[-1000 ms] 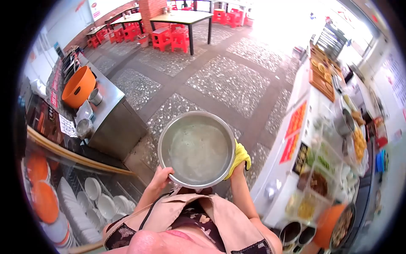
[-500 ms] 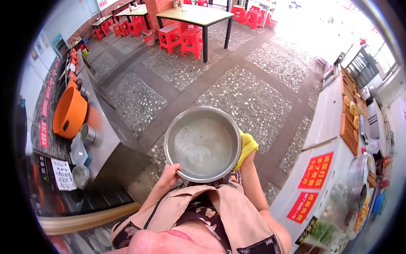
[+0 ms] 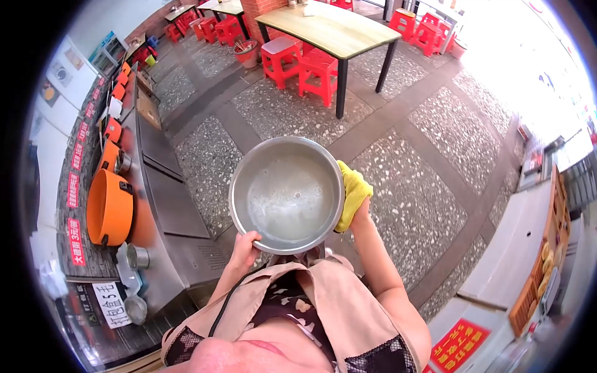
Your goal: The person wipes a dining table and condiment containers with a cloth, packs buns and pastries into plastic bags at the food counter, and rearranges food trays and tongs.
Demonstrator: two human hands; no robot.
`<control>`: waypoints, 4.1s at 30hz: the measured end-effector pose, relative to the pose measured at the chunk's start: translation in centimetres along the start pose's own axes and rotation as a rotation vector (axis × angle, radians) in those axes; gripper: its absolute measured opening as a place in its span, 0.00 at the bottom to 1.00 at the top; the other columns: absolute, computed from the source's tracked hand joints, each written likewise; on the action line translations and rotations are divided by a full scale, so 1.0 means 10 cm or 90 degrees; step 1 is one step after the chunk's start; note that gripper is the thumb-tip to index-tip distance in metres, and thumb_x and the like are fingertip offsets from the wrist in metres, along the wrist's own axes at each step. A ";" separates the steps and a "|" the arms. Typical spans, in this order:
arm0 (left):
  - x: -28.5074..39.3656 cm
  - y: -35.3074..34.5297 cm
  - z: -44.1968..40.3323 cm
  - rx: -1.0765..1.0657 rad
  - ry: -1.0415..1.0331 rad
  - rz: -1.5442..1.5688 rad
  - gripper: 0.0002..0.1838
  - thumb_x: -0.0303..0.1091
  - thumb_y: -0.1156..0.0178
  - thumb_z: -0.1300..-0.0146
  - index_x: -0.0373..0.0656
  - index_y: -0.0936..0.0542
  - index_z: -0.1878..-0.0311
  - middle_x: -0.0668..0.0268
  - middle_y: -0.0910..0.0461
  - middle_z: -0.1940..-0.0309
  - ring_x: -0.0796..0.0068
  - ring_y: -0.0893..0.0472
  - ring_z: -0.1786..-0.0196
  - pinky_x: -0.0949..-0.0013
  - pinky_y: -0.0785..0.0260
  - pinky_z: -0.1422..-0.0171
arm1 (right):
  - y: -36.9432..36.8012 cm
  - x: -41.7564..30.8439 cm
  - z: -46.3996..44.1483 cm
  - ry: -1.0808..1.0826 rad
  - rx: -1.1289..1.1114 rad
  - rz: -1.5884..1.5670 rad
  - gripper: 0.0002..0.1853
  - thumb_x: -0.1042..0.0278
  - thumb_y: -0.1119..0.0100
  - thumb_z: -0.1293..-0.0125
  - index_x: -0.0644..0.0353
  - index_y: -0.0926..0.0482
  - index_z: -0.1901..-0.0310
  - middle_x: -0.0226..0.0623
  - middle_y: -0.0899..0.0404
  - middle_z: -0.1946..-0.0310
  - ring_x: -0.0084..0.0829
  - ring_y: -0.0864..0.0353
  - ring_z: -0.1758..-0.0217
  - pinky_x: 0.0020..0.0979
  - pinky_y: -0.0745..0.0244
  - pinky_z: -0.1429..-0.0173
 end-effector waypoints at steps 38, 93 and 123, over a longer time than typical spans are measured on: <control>4.96 -3.43 -9.59 0.143 0.022 0.024 0.30 0.18 0.48 0.53 0.30 0.34 0.42 0.58 0.26 0.51 0.64 0.24 0.49 0.63 0.29 0.44 | 1.33 -0.50 -10.73 0.106 0.254 1.297 0.46 0.41 0.33 0.57 0.44 0.37 0.33 0.57 0.54 0.30 0.72 0.59 0.31 0.70 0.61 0.34; 6.35 -3.81 -13.15 -0.071 0.273 -0.463 0.32 0.22 0.44 0.52 0.36 0.34 0.39 0.62 0.28 0.51 0.67 0.27 0.49 0.65 0.33 0.44 | 3.47 -2.39 -12.19 0.046 0.987 1.347 0.35 0.45 0.45 0.44 0.50 0.35 0.35 0.44 0.40 0.34 0.57 0.44 0.32 0.61 0.53 0.31; 6.35 -3.85 -13.42 -0.222 0.280 -0.402 0.11 0.20 0.47 0.48 0.37 0.28 0.60 0.69 0.27 0.70 0.77 0.25 0.66 0.71 0.29 0.60 | 1.72 -0.80 -12.72 0.259 0.778 1.298 0.29 0.52 0.39 0.60 0.53 0.24 0.53 0.38 0.28 0.47 0.45 0.34 0.40 0.50 0.41 0.35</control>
Point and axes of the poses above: each hand's wrist, its own z-axis away from the middle knuckle, its own y-axis out of the back of the hand, x = y × z, the point moved 2 cm from there along -z, towards the middle knuckle
